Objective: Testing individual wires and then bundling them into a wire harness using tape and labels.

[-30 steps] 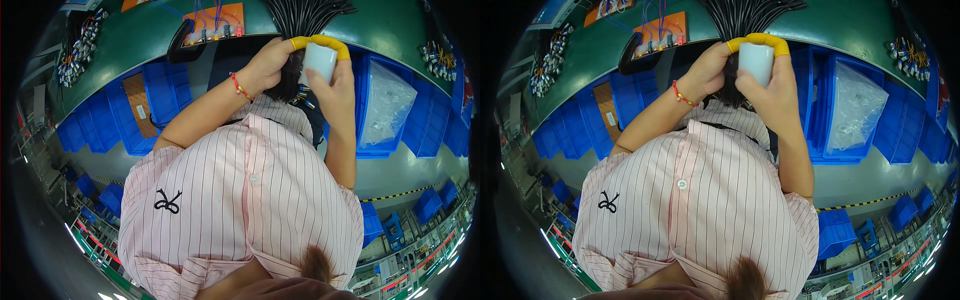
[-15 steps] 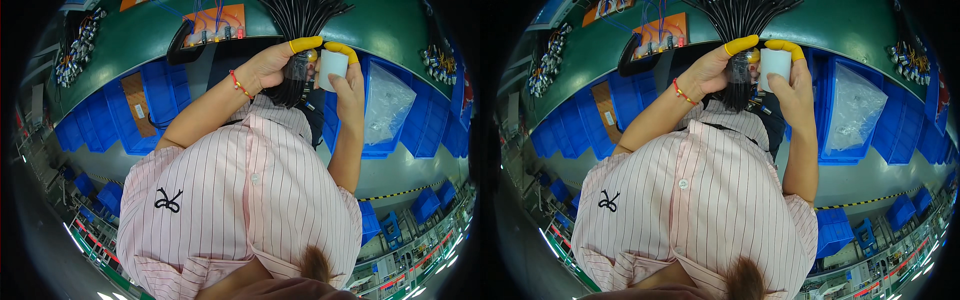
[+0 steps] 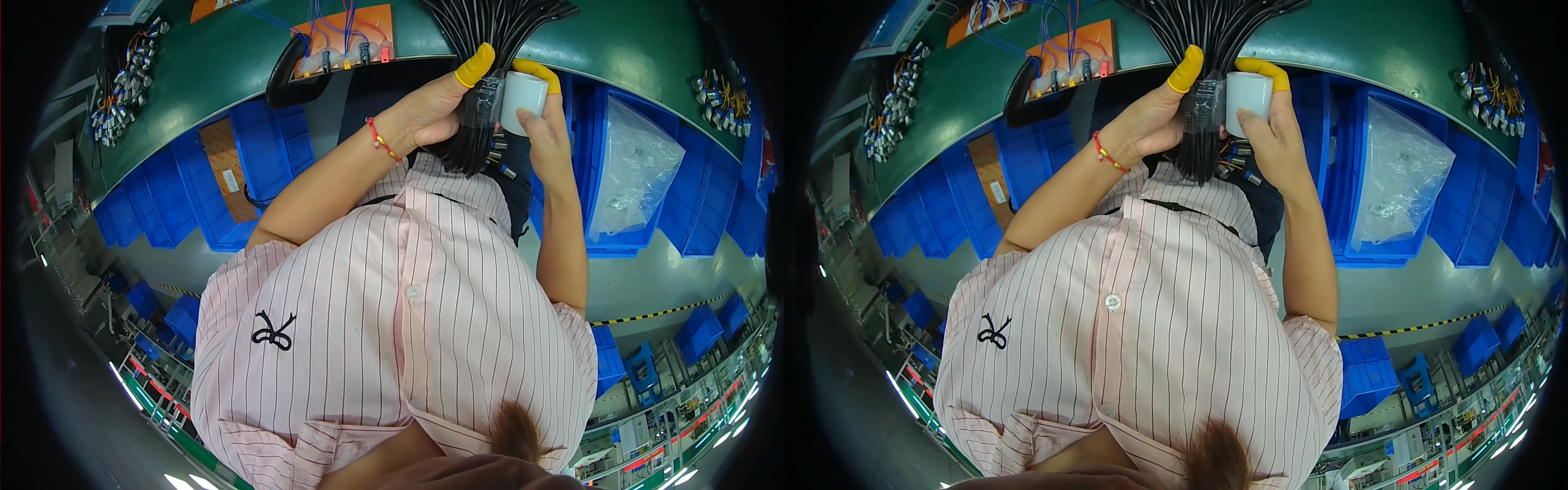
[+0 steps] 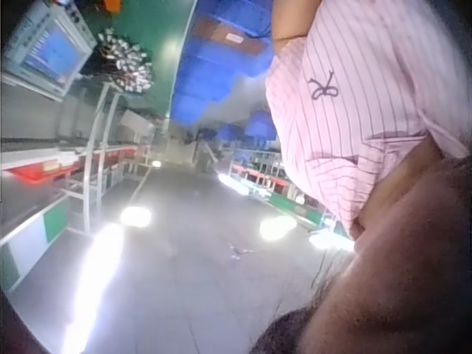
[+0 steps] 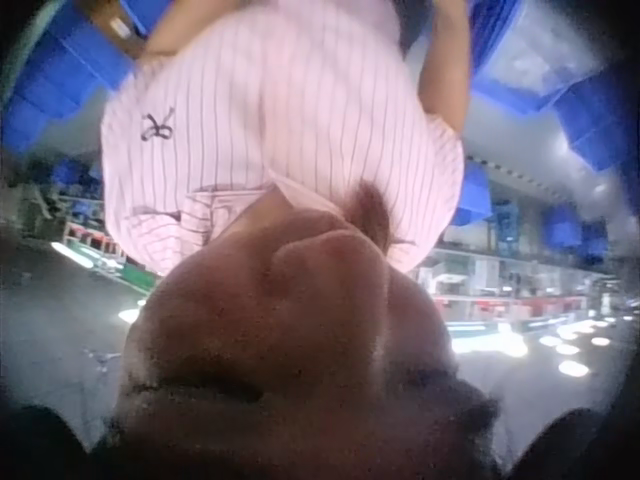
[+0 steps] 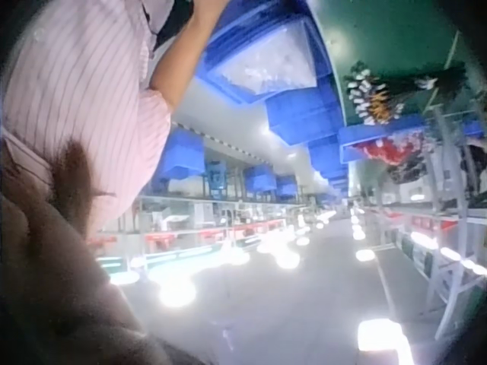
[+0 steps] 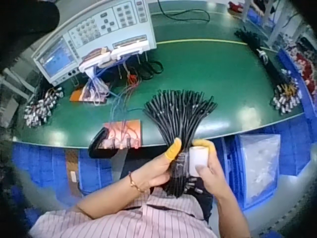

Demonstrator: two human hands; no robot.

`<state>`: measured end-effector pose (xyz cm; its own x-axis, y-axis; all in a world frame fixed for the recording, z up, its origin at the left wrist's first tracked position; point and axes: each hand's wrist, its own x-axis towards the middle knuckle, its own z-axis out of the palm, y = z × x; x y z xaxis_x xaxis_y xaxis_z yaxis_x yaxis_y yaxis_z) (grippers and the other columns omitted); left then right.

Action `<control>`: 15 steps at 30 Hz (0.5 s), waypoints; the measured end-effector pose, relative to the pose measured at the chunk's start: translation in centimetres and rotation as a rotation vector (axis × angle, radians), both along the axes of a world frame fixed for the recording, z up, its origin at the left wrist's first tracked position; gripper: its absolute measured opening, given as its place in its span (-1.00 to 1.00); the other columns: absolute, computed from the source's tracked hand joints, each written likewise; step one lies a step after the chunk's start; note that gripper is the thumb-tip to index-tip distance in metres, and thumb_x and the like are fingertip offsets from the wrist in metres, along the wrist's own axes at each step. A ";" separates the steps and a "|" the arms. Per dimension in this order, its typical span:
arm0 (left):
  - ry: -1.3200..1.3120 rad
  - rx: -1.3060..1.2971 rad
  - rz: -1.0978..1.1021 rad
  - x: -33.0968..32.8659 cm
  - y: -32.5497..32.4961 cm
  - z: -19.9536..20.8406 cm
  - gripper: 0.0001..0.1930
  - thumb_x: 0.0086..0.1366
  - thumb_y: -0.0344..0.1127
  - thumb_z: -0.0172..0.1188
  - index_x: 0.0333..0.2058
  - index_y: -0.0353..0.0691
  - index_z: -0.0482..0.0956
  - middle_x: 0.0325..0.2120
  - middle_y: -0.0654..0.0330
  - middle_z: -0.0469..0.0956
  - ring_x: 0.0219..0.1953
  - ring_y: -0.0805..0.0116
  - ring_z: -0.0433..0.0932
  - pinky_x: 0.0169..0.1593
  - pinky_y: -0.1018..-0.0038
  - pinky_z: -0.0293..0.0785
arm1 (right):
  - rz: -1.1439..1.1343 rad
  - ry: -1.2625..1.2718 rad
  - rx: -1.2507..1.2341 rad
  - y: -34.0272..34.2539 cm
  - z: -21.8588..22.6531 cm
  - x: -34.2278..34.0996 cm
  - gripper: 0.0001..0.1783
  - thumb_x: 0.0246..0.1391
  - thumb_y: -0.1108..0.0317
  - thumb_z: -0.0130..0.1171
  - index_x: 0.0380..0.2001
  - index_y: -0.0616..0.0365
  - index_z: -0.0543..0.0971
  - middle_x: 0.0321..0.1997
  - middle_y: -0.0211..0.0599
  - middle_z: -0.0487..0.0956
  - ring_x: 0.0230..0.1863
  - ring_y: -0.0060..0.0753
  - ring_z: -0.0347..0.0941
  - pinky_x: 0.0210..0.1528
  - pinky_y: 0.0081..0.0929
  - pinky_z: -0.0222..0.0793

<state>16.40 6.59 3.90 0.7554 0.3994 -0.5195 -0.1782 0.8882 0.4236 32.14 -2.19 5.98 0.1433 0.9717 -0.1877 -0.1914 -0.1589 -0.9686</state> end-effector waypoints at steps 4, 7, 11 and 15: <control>-0.112 -0.050 -0.014 -0.4 0.0 -1.2 -0.35 0.17 0.21 0.21 0.00 -0.24 0.49 -0.12 0.15 0.53 -0.05 0.33 0.52 0.01 0.24 0.52 | -0.046 -0.033 0.030 -0.3 -1.4 -0.4 -0.45 0.08 0.46 -0.02 0.18 0.20 0.23 0.03 -0.19 0.38 -0.02 -0.44 0.37 0.07 -0.46 0.34; -0.168 -0.073 -0.050 -1.3 -0.5 -2.2 -0.24 0.16 0.25 0.16 0.13 -0.26 0.39 0.00 0.08 0.50 0.06 0.25 0.47 0.12 0.16 0.45 | -0.072 -0.025 0.032 -0.4 -2.5 -0.7 -0.46 0.10 0.42 0.00 0.19 0.19 0.24 0.05 -0.21 0.37 0.04 -0.44 0.33 0.14 -0.45 0.27; -0.148 -0.024 0.014 -2.3 -1.0 -4.5 -0.34 0.20 0.17 0.19 0.08 -0.24 0.42 -0.05 0.14 0.51 0.03 0.32 0.47 0.14 0.22 0.40 | -0.091 0.049 -0.029 -0.6 -2.9 -0.9 -0.46 0.14 0.36 0.00 0.19 0.19 0.24 0.05 -0.24 0.38 0.04 -0.45 0.32 0.14 -0.47 0.25; -0.060 0.201 -0.040 -2.9 0.1 -3.8 -0.47 0.24 0.10 0.23 -0.02 -0.21 0.46 -0.15 0.26 0.50 -0.10 0.46 0.47 0.04 0.38 0.42 | -0.132 0.219 -0.118 -0.6 -3.6 -1.0 -0.44 0.12 0.24 0.03 0.18 0.17 0.26 0.03 -0.29 0.41 0.04 -0.43 0.37 0.11 -0.45 0.30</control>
<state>13.50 6.68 0.13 0.7997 0.4595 -0.3864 -0.1748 0.7939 0.5823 31.11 -2.81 2.39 0.2106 0.9169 -0.3390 -0.4210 -0.2279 -0.8779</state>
